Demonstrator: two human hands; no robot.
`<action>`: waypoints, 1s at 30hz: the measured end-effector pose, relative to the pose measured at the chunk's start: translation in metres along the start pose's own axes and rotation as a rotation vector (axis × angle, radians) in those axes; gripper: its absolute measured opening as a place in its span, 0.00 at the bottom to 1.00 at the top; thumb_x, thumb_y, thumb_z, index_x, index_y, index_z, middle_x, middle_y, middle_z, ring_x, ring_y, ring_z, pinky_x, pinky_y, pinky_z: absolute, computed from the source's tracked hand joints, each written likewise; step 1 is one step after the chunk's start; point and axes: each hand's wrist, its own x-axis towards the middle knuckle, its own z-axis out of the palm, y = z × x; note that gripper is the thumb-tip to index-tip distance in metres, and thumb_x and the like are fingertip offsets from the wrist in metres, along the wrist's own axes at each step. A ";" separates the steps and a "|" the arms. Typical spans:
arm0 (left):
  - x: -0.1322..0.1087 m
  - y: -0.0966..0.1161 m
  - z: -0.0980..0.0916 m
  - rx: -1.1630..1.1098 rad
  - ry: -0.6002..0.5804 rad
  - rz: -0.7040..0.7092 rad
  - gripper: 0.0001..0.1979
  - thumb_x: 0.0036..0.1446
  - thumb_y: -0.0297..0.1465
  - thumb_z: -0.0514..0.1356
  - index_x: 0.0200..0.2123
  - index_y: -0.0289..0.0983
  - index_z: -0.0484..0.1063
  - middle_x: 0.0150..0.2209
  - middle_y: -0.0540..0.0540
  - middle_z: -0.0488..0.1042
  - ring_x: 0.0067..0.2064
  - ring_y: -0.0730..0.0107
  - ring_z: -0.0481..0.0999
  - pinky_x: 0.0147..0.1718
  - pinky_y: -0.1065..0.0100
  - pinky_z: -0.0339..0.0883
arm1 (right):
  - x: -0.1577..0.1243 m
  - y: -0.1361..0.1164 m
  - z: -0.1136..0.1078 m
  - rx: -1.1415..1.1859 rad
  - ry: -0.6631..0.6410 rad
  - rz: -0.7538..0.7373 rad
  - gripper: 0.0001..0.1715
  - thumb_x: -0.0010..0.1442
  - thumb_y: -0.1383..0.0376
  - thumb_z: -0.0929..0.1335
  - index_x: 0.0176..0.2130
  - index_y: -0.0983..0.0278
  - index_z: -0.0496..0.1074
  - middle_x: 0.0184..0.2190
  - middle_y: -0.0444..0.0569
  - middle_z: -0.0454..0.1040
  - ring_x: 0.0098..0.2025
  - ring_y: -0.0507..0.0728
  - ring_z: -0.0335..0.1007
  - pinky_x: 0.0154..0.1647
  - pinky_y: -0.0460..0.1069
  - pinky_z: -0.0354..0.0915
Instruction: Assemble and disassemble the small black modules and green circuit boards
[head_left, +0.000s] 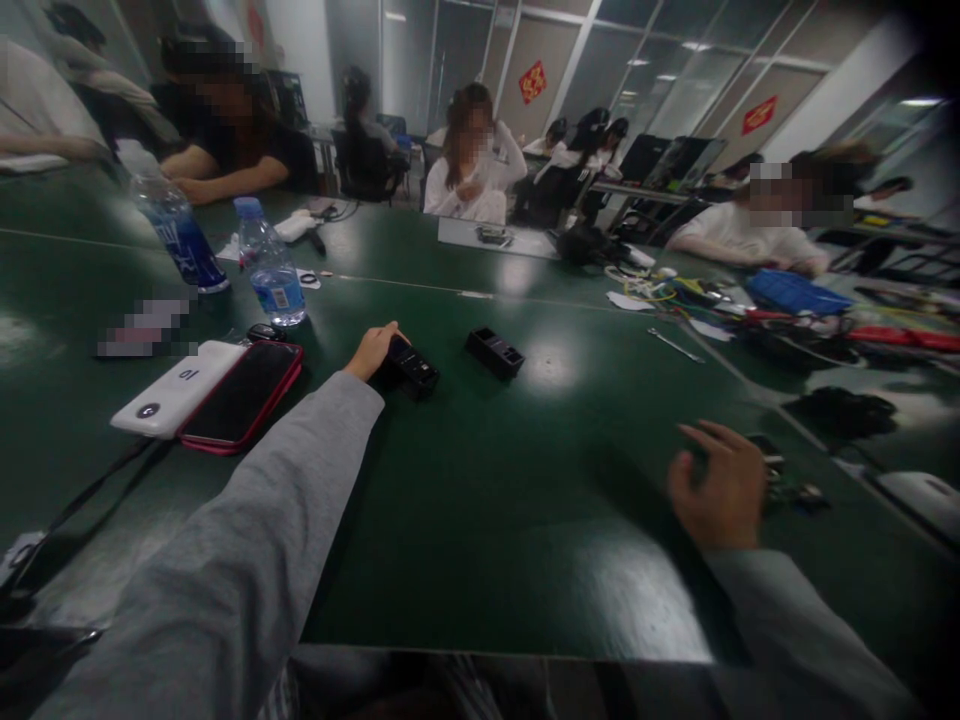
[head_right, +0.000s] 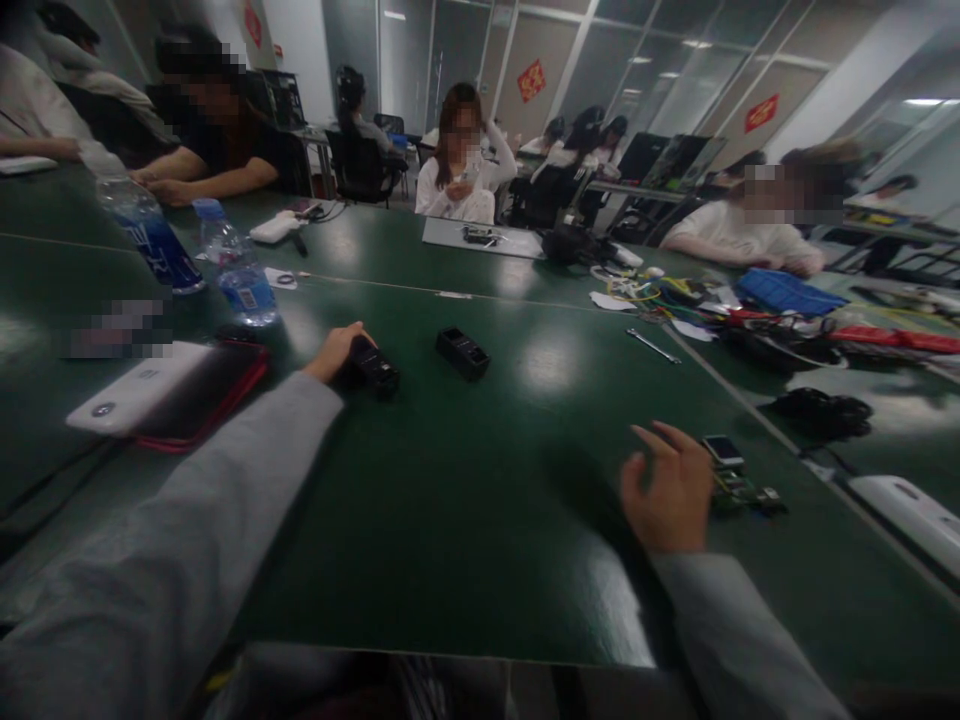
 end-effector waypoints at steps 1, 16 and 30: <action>0.000 -0.001 0.000 -0.001 -0.002 0.005 0.27 0.59 0.46 0.46 0.25 0.35 0.76 0.27 0.43 0.75 0.34 0.62 0.73 0.44 0.63 0.65 | 0.010 -0.027 0.013 0.042 -0.013 -0.053 0.24 0.64 0.58 0.61 0.57 0.63 0.65 0.55 0.64 0.65 0.60 0.68 0.60 0.59 0.64 0.57; -0.003 0.004 -0.001 -0.073 -0.024 -0.035 0.26 0.60 0.45 0.47 0.26 0.34 0.76 0.27 0.43 0.76 0.33 0.63 0.74 0.43 0.62 0.67 | 0.093 -0.157 0.119 0.481 -0.323 -0.151 0.30 0.63 0.56 0.64 0.62 0.62 0.60 0.51 0.56 0.66 0.51 0.64 0.67 0.51 0.62 0.68; -0.001 0.005 0.000 -0.035 -0.030 -0.041 0.27 0.57 0.48 0.47 0.25 0.36 0.76 0.26 0.43 0.75 0.34 0.61 0.73 0.42 0.62 0.66 | -0.021 0.005 -0.029 -0.010 0.053 0.154 0.38 0.61 0.48 0.67 0.66 0.53 0.57 0.55 0.64 0.65 0.59 0.72 0.60 0.59 0.64 0.59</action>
